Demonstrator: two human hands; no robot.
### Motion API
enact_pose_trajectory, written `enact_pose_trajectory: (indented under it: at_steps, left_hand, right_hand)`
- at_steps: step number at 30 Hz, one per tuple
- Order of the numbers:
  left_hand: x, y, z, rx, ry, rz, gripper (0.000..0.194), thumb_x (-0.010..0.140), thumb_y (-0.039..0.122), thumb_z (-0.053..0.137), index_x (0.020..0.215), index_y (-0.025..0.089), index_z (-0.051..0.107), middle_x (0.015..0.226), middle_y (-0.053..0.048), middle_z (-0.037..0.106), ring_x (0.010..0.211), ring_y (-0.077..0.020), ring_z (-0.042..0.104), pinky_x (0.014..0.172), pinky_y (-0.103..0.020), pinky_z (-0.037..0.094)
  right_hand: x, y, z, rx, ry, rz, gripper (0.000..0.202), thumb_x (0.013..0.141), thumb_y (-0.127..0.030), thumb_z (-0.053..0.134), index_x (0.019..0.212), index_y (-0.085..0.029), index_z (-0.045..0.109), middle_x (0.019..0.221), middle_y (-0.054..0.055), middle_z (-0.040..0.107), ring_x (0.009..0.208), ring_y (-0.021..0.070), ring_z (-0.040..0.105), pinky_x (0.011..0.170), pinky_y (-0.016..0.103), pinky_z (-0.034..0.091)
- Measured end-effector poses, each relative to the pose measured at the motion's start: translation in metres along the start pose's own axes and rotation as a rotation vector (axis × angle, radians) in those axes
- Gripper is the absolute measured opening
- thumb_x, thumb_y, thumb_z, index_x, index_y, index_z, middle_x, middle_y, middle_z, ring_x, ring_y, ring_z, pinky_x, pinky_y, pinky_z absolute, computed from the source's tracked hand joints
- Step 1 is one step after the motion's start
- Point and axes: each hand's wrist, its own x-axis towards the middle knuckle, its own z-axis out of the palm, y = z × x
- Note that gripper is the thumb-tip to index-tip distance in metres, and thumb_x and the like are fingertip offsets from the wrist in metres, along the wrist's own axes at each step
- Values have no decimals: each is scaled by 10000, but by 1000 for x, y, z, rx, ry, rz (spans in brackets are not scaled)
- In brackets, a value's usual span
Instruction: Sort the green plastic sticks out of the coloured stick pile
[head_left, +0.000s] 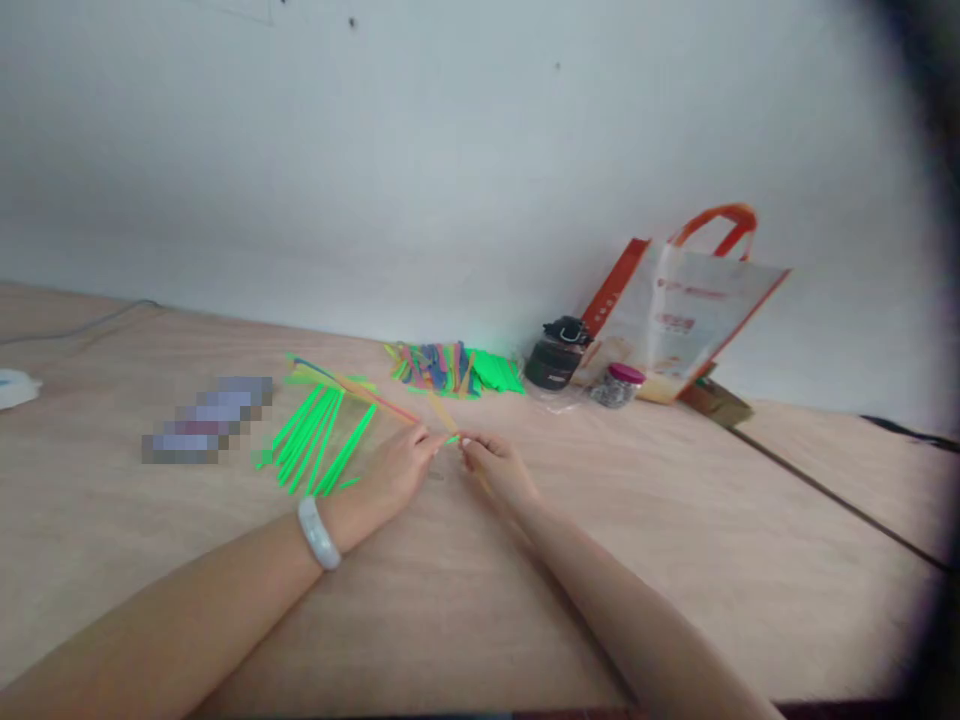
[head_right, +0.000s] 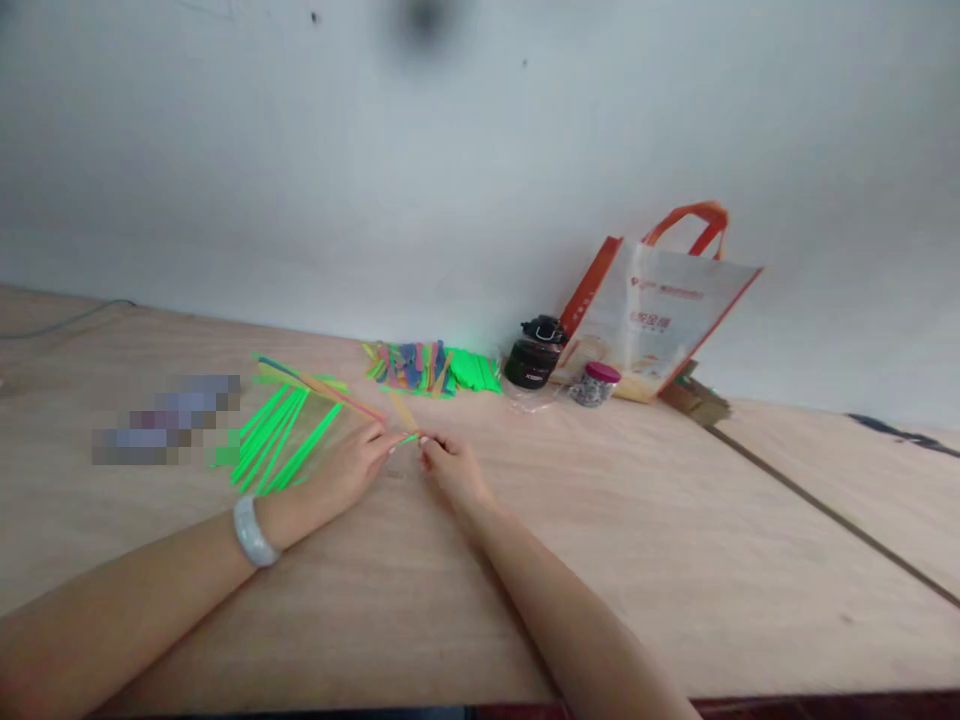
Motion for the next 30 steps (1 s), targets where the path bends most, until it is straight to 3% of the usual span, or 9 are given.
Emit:
enact_pose_trajectory:
  at_steps: [7,14,19,25,30]
  left_hand:
    - [-2,-4,2,60,-11,-25,357,901,108,346,1160,191,577,858,-47,530,808,-163,516,734,-297,467]
    - [-7,5,-9,73,-24,-56,380,879,68,319,1137,172,578,872,-61,545,842,-175,526,775,-327,475]
    - [-7,13,-17,51,-45,-63,376,866,50,316,1107,169,579,906,-70,558,877,-182,528,805,-344,473]
    - [-11,15,-16,96,-67,-72,327,875,54,335,1069,153,580,929,-77,572,900,-187,544,827,-335,462]
    - [-12,9,-20,242,-70,-33,255,902,121,344,1054,159,545,992,-83,584,950,-203,552,857,-352,453]
  right_hand:
    - [-4,5,4,-115,7,-56,330,746,-364,527,957,-167,687,617,-4,558,557,124,477,510,231,389]
    - [-8,5,5,-355,39,-280,279,776,-291,488,928,-213,709,738,16,616,734,169,554,670,285,451]
    - [-10,6,7,-408,45,-338,294,792,-248,475,980,-224,700,753,24,604,735,165,558,669,283,453]
    - [-14,4,12,-431,34,-386,313,805,-218,454,1002,-222,698,779,39,588,733,163,558,663,280,454]
    - [-11,1,13,-467,-37,-426,337,841,-263,439,1076,-199,672,820,55,604,772,171,566,706,295,461]
